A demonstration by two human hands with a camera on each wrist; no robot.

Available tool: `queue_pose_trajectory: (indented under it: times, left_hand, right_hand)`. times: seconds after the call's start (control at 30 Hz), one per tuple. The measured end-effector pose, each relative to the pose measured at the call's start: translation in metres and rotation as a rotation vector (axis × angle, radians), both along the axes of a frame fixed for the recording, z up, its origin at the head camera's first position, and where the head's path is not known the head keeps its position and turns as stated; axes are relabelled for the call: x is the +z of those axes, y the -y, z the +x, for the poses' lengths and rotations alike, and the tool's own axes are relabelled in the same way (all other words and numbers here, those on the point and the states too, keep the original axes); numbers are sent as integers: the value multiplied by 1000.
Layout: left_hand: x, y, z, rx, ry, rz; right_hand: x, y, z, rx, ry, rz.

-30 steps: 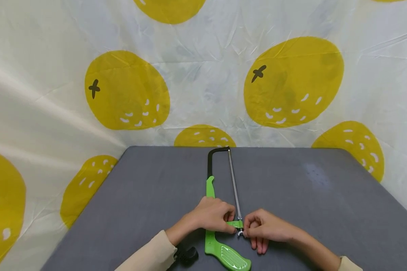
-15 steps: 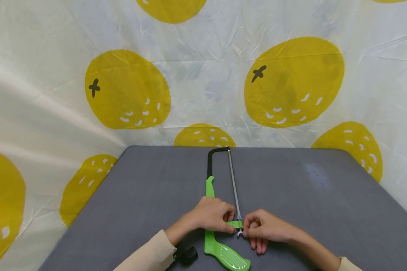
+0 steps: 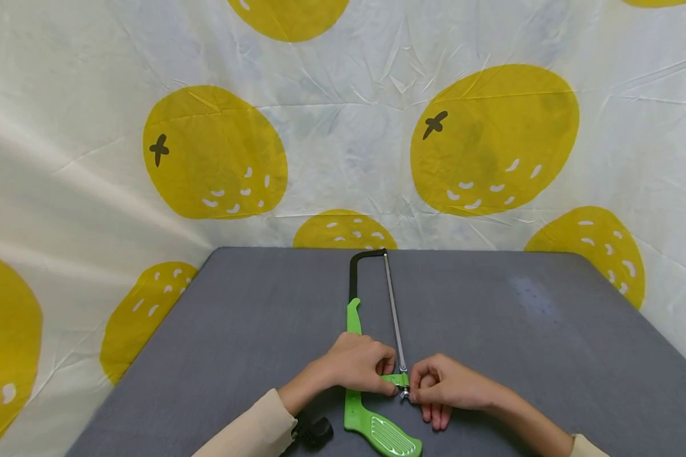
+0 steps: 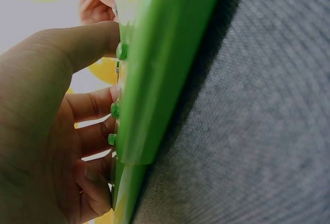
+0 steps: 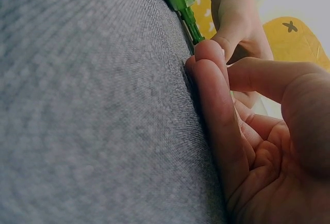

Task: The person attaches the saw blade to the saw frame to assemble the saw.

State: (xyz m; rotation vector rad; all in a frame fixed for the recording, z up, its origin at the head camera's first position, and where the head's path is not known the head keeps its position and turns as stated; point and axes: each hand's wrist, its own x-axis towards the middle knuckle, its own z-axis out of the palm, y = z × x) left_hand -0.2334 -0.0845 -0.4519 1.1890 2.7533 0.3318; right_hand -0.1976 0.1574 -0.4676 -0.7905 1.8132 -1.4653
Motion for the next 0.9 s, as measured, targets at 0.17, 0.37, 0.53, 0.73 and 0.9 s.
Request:
queue_pose_trajectory:
  times: [0.17, 0.37, 0.53, 0.73, 0.9]
  left_hand:
    - [1, 1, 0, 2, 4, 2]
    - [2, 1, 1, 1, -2, 5]
    - [2, 1, 1, -1, 4, 6]
    - [1, 2, 1, 3, 3, 1]
    - [1, 1, 0, 7, 3, 0]
  right_hand:
    - [1, 1, 0, -1, -1, 6]
    - [3, 1, 1, -6, -5, 15]
    - [4, 2, 1, -9, -7, 22]
    - [4, 3, 1, -15, -6, 28]
    - [5, 4, 1, -26, -4, 35]
